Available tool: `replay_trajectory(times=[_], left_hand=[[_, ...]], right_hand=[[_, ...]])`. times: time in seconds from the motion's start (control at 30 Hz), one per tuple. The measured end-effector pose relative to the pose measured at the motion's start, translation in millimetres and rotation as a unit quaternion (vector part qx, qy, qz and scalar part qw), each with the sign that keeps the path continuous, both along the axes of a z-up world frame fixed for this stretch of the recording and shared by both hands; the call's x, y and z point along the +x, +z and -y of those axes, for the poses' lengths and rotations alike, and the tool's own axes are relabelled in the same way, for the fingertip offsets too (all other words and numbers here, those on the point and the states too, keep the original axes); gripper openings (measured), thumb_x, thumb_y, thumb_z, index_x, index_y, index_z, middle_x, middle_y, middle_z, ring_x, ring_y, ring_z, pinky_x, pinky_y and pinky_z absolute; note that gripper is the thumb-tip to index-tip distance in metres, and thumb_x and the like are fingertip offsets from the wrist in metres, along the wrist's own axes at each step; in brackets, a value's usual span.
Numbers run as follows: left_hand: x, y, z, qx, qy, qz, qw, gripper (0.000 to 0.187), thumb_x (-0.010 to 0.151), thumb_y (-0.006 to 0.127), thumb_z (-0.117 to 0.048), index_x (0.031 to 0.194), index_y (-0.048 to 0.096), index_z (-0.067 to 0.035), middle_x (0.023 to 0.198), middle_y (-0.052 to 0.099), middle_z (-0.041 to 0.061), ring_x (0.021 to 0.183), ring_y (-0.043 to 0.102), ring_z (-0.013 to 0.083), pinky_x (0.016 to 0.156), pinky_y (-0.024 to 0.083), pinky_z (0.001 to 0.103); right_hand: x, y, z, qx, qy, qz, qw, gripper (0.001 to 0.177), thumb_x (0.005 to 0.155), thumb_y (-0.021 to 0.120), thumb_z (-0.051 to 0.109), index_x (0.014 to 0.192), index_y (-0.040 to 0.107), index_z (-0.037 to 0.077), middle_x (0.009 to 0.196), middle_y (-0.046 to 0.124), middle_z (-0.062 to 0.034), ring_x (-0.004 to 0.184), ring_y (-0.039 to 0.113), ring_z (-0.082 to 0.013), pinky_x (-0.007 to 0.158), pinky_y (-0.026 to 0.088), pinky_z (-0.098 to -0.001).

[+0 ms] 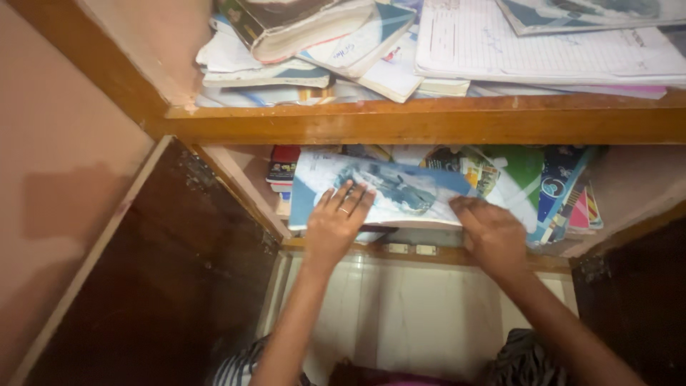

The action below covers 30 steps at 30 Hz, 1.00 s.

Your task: The person organizes books and papers on a two-level wooden shelf by moving items between the upper and lower shelves and straightening them by hand.

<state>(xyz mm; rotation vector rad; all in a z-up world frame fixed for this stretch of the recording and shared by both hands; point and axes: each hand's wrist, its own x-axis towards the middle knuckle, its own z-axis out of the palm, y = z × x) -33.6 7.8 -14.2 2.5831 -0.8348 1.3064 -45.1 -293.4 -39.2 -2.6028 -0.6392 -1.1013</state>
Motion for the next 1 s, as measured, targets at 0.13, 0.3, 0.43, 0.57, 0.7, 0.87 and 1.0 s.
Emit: replay_trajectory(times=[0.13, 0.3, 0.43, 0.57, 0.7, 0.87, 1.0], left_hand=[[-28, 80, -25, -0.008, -0.052, -0.189, 0.981, 0.028, 0.084, 0.066, -0.009, 0.109, 0.076, -0.016, 0.092, 0.076, 0.01, 0.081, 0.073, 0.0286, 0.07, 0.057, 0.043], [-58, 150, -40, -0.05, -0.043, -0.289, 0.955, 0.02, 0.085, 0.075, -0.027, 0.096, 0.076, -0.011, 0.063, 0.069, 0.014, 0.06, 0.068, 0.0352, 0.055, 0.05, 0.046], [-69, 184, -46, -0.17, -0.076, -0.312, 0.932, 0.025, 0.088, 0.078, -0.029, 0.1, 0.076, -0.007, 0.073, 0.074, 0.014, 0.061, 0.07, 0.0273, 0.056, 0.052, 0.037], [-65, 222, -53, -0.303, -0.092, -0.166, 0.934, 0.025, 0.093, 0.08, -0.018, 0.109, 0.075, 0.0, 0.078, 0.075, 0.013, 0.066, 0.067, 0.0247, 0.06, 0.052, 0.032], [-35, 246, -34, -0.27, -0.114, 0.111, 0.95, 0.013, 0.108, 0.077, -0.007, 0.119, 0.072, -0.002, 0.103, 0.077, 0.012, 0.09, 0.079, 0.0192, 0.081, 0.059, 0.031], [76, 230, 21, -0.06, -0.038, 0.281, 0.957, 0.035, 0.094, 0.065, -0.001, 0.127, 0.074, -0.008, 0.127, 0.073, 0.015, 0.112, 0.069, 0.029, 0.094, 0.056, 0.043], [162, 153, 73, 0.116, 0.071, -0.005, 0.991, 0.043, 0.097, 0.058, -0.011, 0.14, 0.061, -0.015, 0.144, 0.061, 0.009, 0.139, 0.054, 0.0308, 0.107, 0.048, 0.053]], right_hand=[[-7, 68, 12, 0.043, 0.007, -0.044, 0.998, 0.024, 0.081, 0.083, 0.018, 0.103, 0.078, 0.008, 0.098, 0.077, -0.0101, 0.079, 0.073, -0.0238, 0.069, 0.059, -0.0374], [-24, 145, 9, 0.153, 0.108, 0.055, 0.981, 0.041, 0.087, 0.09, 0.025, 0.114, 0.069, 0.003, 0.104, 0.075, -0.0137, 0.088, 0.075, -0.0209, 0.076, 0.06, -0.0323], [-27, 192, 3, 0.334, 0.131, -0.027, 0.933, 0.063, 0.084, 0.085, 0.029, 0.13, 0.05, 0.002, 0.101, 0.071, -0.0155, 0.089, 0.074, -0.0211, 0.074, 0.063, -0.0326], [3, 223, 35, 0.324, 0.165, -0.042, 0.93, 0.044, 0.099, 0.081, 0.024, 0.13, 0.058, 0.003, 0.114, 0.071, -0.014, 0.107, 0.072, -0.021, 0.097, 0.059, -0.0322], [91, 248, 79, 0.135, 0.082, 0.154, 0.975, 0.024, 0.105, 0.073, 0.019, 0.112, 0.058, 0.002, 0.106, 0.069, -0.0191, 0.103, 0.07, -0.0245, 0.093, 0.056, -0.033], [225, 240, 127, -0.19, -0.176, 0.286, 0.923, 0.058, 0.063, 0.076, 0.046, 0.117, 0.067, 0.027, 0.119, 0.072, -0.009, 0.107, 0.072, -0.0277, 0.086, 0.057, -0.043], [293, 166, 183, 0.035, -0.054, 0.031, 0.997, 0.063, 0.07, 0.073, 0.011, 0.133, 0.069, 0.005, 0.126, 0.071, -0.0199, 0.116, 0.065, -0.0404, 0.098, 0.051, -0.0458]])
